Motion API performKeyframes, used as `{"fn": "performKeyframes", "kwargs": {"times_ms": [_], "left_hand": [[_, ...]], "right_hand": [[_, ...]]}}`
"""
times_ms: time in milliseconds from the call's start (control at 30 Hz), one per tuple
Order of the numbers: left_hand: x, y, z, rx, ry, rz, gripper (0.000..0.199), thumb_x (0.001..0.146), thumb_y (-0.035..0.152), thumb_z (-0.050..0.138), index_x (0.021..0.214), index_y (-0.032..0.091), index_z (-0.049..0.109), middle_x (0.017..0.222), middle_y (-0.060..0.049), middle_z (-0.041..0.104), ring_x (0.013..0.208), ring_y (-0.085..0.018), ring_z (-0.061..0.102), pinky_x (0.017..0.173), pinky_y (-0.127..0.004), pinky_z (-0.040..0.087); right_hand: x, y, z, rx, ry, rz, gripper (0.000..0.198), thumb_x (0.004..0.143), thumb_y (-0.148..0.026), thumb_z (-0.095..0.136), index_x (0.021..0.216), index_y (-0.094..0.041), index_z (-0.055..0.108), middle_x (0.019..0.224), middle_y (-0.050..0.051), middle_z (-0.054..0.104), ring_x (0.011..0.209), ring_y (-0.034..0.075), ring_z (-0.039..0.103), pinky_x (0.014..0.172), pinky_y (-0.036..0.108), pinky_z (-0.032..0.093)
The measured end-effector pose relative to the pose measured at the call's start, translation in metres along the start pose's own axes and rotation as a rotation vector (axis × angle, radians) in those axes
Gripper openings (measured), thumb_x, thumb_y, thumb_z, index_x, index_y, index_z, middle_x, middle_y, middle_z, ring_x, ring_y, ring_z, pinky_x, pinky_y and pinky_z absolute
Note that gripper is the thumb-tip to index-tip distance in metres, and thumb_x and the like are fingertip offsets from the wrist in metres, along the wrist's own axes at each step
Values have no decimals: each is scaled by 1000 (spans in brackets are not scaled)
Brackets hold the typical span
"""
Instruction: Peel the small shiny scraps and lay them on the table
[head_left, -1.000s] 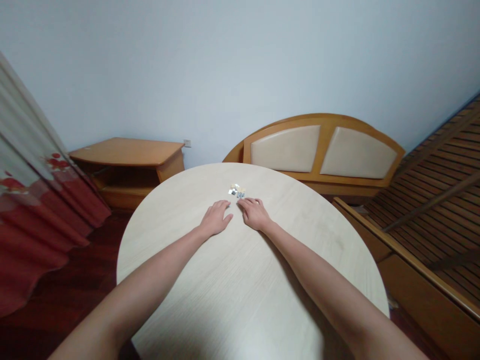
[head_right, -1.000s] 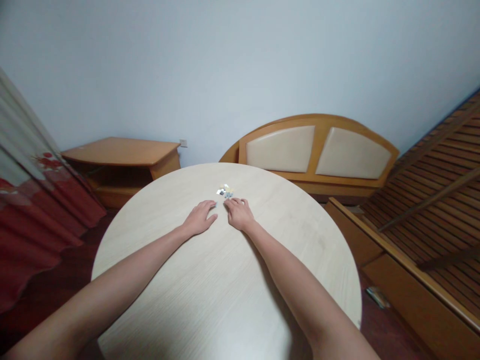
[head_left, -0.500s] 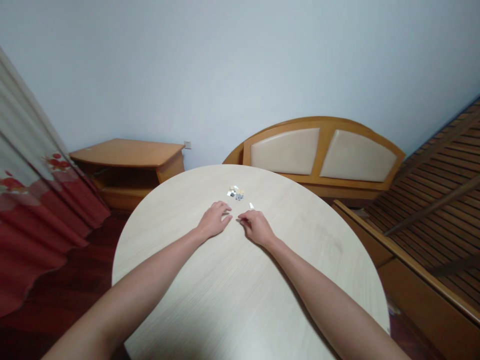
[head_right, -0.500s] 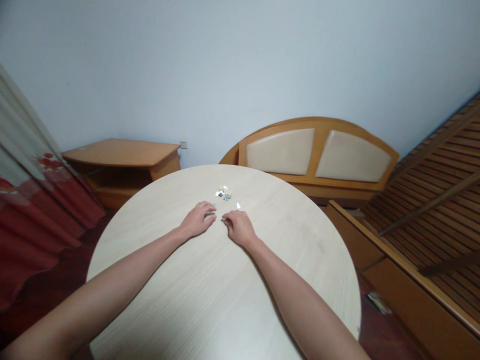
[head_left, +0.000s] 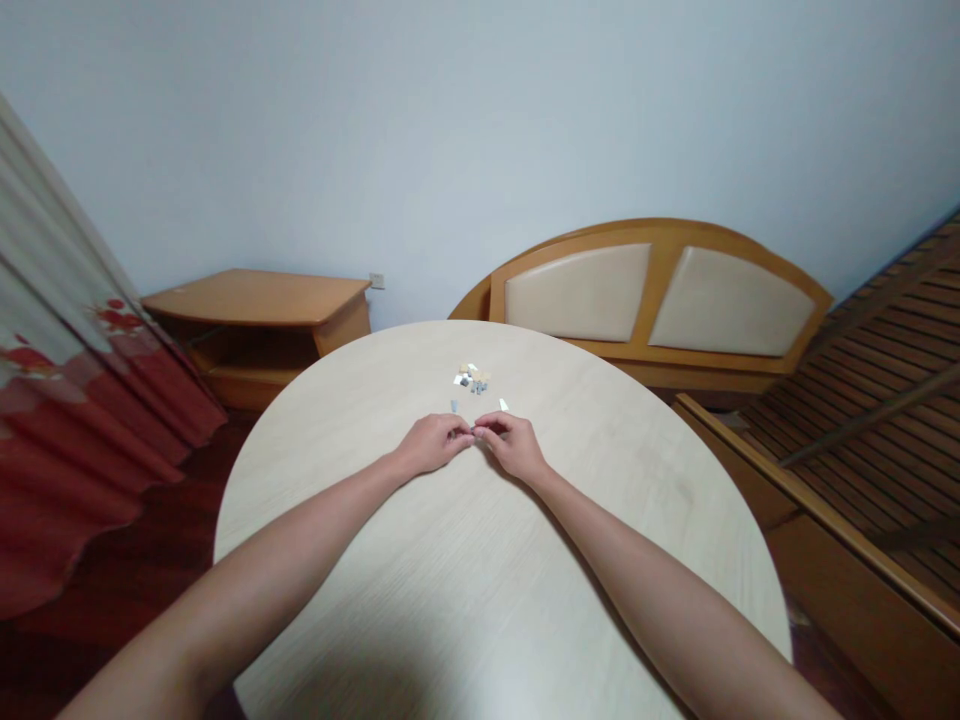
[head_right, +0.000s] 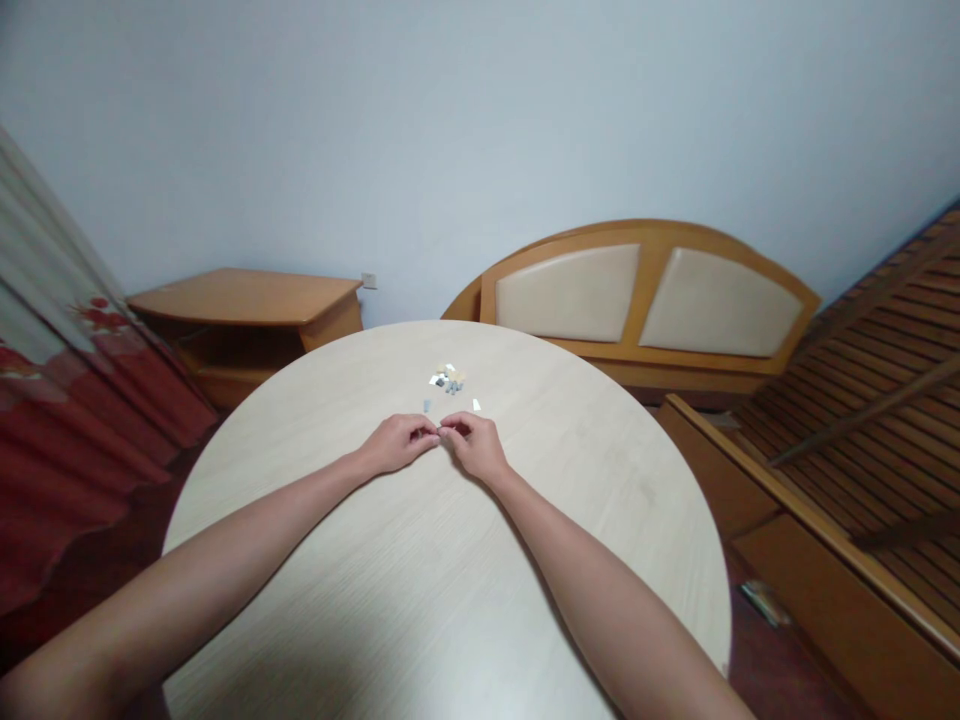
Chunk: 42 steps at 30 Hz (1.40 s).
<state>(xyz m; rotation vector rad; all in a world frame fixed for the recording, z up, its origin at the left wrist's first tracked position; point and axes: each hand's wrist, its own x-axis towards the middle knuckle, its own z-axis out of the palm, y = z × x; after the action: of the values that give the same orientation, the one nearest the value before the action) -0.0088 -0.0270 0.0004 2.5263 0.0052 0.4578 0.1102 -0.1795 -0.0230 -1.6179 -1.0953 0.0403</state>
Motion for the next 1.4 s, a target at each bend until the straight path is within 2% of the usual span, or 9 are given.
{"fn": "performKeyframes", "kwargs": {"times_ms": [133,333,533,800,1167,1400], "left_hand": [[-1,0,1,0,25,18,21,91,32,59,87,18,74,79,-2,72,69,-13,59,65,-24,39],[0,-1,2,-6,42,-40,18,87,29,60,88,18,73,76,-1,70,67,-13,58,63,-24,38],[1,0,1,-8,36,-48,19,88,29,58,89,18,73,78,-1,71,68,-14,58,63,-24,38],[0,2,-1,-17,36,-54,23,91,30,53,95,18,73,78,-2,70,68,-14,58,63,-25,38],[0,-2,1,-75,43,-28,24,91,32,54,93,17,72,74,-1,68,65,-13,55,61,-24,37],[2,-6,2,-102,18,-25,22,92,29,52,90,18,71,80,-2,71,74,-14,61,71,-25,43]], "right_hand": [[-1,-3,1,5,-35,-9,13,83,-25,63,85,-19,75,84,6,76,76,19,68,72,31,53],[-2,0,-1,-26,-63,-31,19,81,-18,60,93,-17,75,89,7,76,75,18,68,70,30,53],[-1,-3,-1,-76,-69,-80,17,83,-19,60,92,-18,74,86,6,74,72,16,65,66,27,51],[-2,0,-1,-83,-57,-71,11,82,-21,66,91,-17,71,83,6,72,71,16,63,67,28,51],[-3,-5,-1,-121,-89,-122,7,84,-24,68,86,-17,67,79,4,68,69,16,61,65,27,48],[-3,-11,-5,-265,-117,-174,9,89,-20,62,89,-17,70,79,5,67,71,17,59,67,28,44]]}}
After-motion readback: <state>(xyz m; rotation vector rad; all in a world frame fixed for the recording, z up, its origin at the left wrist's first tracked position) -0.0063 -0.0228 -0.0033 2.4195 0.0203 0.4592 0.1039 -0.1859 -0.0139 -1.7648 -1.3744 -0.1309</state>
